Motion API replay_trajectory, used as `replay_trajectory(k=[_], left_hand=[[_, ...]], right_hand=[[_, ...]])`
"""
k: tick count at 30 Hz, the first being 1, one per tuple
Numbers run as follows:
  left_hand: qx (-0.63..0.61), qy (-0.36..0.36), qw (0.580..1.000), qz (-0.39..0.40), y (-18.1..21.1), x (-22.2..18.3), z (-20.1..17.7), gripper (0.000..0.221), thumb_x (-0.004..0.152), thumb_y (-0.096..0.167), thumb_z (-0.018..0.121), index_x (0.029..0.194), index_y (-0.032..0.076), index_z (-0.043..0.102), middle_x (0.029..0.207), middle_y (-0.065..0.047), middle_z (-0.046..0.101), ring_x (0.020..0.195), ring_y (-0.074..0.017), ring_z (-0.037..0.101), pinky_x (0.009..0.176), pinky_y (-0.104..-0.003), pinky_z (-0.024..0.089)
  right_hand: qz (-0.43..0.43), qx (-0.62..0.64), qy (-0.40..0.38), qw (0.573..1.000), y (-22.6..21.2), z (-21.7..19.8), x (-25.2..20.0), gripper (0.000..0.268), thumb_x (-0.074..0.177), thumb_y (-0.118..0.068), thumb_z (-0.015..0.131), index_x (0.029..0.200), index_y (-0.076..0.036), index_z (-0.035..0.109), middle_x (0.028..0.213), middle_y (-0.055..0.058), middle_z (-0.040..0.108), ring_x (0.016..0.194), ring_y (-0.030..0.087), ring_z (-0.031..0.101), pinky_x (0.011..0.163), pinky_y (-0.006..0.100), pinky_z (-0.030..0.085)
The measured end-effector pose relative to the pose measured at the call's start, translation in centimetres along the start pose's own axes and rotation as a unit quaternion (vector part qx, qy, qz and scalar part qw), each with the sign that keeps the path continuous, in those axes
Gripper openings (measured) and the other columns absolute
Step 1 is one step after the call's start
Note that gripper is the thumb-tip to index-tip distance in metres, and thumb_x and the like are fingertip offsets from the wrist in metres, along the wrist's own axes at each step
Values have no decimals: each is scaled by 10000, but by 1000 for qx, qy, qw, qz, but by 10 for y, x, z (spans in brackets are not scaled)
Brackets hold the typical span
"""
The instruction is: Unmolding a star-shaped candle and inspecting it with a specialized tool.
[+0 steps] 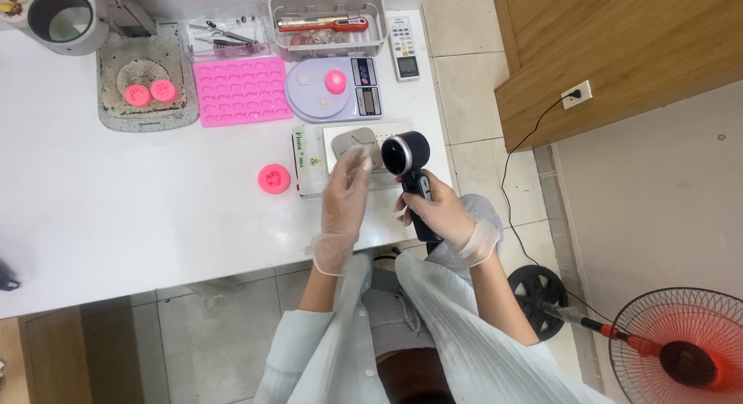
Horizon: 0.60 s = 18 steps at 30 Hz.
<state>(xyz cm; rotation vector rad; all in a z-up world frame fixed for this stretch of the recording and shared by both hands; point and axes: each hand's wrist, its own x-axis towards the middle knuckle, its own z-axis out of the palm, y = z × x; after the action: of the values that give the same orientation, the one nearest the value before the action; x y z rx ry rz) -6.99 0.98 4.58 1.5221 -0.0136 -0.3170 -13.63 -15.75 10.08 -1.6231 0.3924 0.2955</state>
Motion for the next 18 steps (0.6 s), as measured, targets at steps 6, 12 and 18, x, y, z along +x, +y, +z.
replay_trajectory(k=[6,12,18], left_hand=[[-172,16,985,12,-24,13,28,415,1044,261,614,1408,63,604,1324,-78,663,1226,-158,622,1060,-305,498],[-253,9,966,51,-9,5,40,360,1002,130,670,1350,51,620,1379,-74,650,1280,-169,613,1089,-310,508],[-226,41,970,77,-11,8,41,293,1035,138,646,1306,32,672,1332,-91,692,1235,-166,643,1079,-312,528]], right_hand=[[-1,-16,4,1000,0,7,-2,291,941,-42,563,1231,-16,579,893,99,712,715,150,685,684,288,585],[6,15,-1,1000,2,10,-5,326,935,-34,558,1260,-17,577,878,101,706,699,153,670,665,288,576],[2,14,-7,1000,-1,13,-5,318,940,-41,560,1256,-10,577,880,101,707,697,154,673,666,291,580]])
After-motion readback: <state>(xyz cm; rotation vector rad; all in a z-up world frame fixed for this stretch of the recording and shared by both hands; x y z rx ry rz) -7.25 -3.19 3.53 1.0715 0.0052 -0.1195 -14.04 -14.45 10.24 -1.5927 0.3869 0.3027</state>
